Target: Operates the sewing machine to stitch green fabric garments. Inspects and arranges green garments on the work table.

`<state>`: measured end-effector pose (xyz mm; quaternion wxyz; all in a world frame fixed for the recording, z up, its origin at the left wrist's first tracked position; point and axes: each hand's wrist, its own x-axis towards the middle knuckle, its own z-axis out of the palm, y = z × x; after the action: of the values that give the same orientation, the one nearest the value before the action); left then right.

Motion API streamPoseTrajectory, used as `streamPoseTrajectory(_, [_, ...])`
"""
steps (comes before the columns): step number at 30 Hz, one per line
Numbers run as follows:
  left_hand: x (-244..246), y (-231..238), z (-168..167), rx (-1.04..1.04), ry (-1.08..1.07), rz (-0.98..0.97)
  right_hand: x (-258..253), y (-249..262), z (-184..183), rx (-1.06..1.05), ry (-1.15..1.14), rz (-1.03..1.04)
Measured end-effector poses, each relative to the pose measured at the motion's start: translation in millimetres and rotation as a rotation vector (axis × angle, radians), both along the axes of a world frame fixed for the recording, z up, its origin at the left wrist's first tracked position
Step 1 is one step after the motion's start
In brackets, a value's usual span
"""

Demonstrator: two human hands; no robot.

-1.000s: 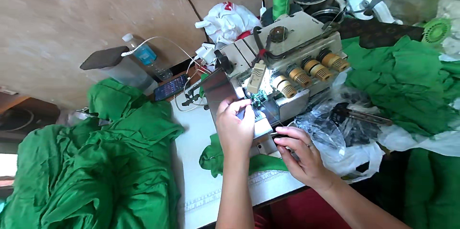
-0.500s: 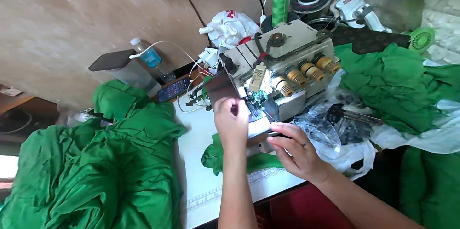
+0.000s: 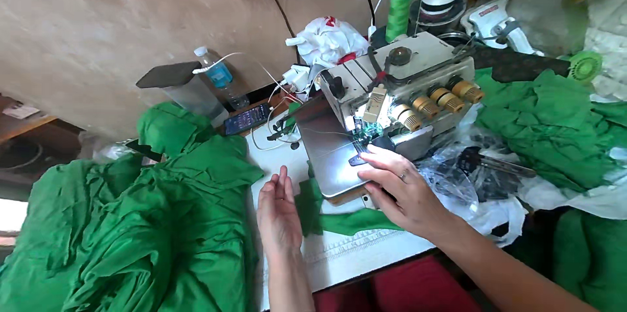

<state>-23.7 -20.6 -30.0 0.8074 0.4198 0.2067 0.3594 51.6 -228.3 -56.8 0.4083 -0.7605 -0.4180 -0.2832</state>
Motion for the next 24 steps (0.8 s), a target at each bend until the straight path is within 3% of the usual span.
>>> streamPoseTrajectory(3, [-1, 6, 1, 0.159, 0.159, -0.050, -14, -14, -5, 0.019, 0.037, -0.044])
streamPoseTrajectory(6, [10, 8, 1, 0.721, 0.269, -0.112, -31, -24, -9, 0.043, 0.092, -0.062])
streamPoseTrajectory(9, [39, 4, 9, 1.254, 0.193, -0.179, -43, -23, -5, 0.039, 0.086, -0.036])
streamPoseTrajectory(13, [80, -3, 18, 1.660, 0.254, -0.435, -40, -11, 24, -0.022, -0.024, 0.026])
streamPoseTrajectory(17, [70, -12, 28, 1.766, 0.520, -0.527, -26, 16, 82, -0.303, -0.210, 0.025])
streamPoseTrajectory(21, [39, -31, 32, 1.725, 0.704, -0.369, 0, 63, 130, -0.642, -0.252, 0.041])
streamPoseTrajectory(24, [28, -37, 24, 1.673, 0.725, -0.271, 25, 117, 143, -0.913, -0.139, 0.024])
